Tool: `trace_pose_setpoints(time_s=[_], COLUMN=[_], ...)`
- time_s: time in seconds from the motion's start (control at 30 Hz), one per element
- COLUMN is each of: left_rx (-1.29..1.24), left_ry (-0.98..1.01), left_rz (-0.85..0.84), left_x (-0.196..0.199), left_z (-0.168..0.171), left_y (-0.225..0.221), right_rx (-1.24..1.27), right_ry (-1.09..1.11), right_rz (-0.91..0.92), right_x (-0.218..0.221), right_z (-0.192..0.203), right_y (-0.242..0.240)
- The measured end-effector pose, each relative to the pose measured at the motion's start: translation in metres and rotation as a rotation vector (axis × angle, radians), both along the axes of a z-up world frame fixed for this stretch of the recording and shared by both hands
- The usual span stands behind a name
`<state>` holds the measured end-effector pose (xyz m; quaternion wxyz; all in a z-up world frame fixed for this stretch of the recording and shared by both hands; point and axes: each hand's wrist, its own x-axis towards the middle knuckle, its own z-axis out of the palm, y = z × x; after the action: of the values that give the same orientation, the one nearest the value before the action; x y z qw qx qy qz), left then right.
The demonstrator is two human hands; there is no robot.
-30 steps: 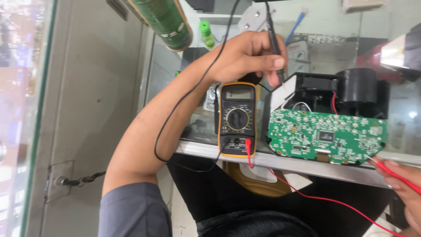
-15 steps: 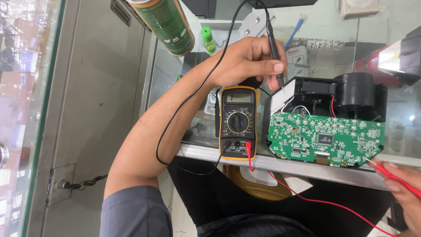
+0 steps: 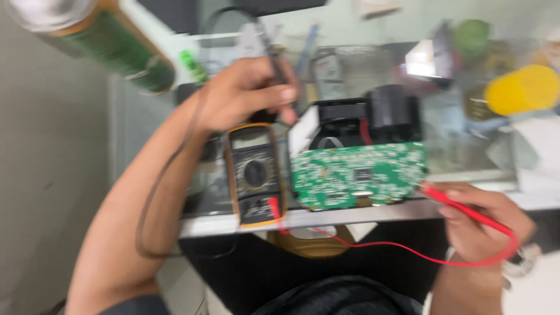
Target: Testing electronic components on a circuit board using a digital multimeter to diagnose faults.
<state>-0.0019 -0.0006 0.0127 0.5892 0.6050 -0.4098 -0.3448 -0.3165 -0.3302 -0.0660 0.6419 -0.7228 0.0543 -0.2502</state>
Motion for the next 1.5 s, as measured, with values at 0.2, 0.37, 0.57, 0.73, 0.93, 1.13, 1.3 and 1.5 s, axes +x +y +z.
trace_pose_setpoints(time_s=[0.2, 0.37, 0.57, 0.73, 0.93, 1.13, 1.3, 1.5], left_rx=[0.075, 0.103, 0.122, 0.119, 0.124, 0.119, 0.136, 0.086], left_ry=[0.042, 0.079, 0.083, 0.079, 0.105, 0.099, 0.09, 0.101], left_rz=[0.055, 0.102, 0.131, 0.128, 0.138, 0.132, 0.129, 0.113], left_x=[0.001, 0.001, 0.0, 0.001, 0.0, -0.001, -0.001, -0.001], left_z=[-0.006, -0.009, -0.009, -0.011, -0.01, -0.009, -0.007, -0.009], left_y=[0.0, 0.001, 0.001, 0.002, 0.001, 0.001, 0.001, 0.001], right_rx=[-0.404, -0.433, -0.443, -0.415, -0.398, -0.41, -0.449, -0.426], right_ry=[-0.116, -0.097, -0.085, -0.105, -0.117, -0.101, -0.087, -0.098], right_rz=[0.005, 0.039, 0.036, 0.041, 0.067, 0.067, 0.062, 0.074], right_x=[0.023, 0.025, 0.023, 0.024, 0.024, 0.024, 0.024, 0.024], right_z=[0.042, 0.043, 0.04, 0.04, 0.04, 0.041, 0.042, 0.042], right_y=[0.024, 0.02, 0.019, 0.021, 0.021, 0.02, 0.02, 0.02])
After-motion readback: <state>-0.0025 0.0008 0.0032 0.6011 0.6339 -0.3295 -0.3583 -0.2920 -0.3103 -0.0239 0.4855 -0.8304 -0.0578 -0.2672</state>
